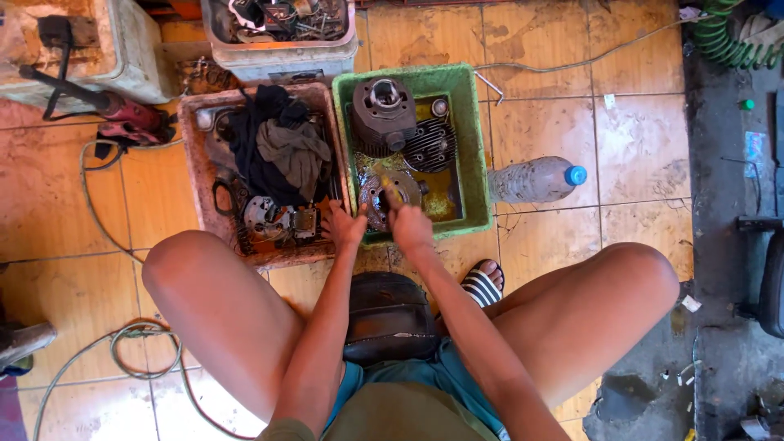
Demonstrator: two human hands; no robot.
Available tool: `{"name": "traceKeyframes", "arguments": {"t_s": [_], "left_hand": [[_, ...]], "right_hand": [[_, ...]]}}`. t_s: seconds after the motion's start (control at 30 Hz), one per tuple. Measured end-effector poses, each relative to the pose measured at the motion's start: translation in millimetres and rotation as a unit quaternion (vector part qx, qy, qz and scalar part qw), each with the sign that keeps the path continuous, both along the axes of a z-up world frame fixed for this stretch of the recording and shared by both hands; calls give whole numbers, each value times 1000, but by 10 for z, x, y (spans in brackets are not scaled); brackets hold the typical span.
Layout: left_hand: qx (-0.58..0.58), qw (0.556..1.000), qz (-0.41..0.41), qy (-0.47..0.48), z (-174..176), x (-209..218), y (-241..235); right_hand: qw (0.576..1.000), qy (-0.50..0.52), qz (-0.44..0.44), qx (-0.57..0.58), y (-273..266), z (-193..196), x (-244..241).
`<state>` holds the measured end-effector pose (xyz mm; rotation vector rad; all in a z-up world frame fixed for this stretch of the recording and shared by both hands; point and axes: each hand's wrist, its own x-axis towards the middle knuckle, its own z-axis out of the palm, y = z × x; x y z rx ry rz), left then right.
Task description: Cleaning motorcycle engine parts with a brush and solvent in a bin
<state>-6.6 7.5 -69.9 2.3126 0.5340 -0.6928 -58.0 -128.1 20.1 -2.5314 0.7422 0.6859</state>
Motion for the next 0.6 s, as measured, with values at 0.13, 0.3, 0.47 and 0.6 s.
{"name": "traceKeyframes", "arguments": {"t_s": [0.13, 0.3, 0.47, 0.6], "left_hand": [[9, 1000, -9, 2, -45, -38, 7], [-5, 1000, -5, -7, 133, -12, 6], [-5, 1000, -7, -13, 77, -40, -31], [8, 1000, -13, -11, 216, -14, -19]], "right_hand": [[999, 23, 34, 27, 20, 747, 3], [1000, -30, -9, 1, 109, -157, -20], [1000, -9, -23, -1, -124, 44, 6], [999, -17, -37, 29, 45, -63, -76]]}}
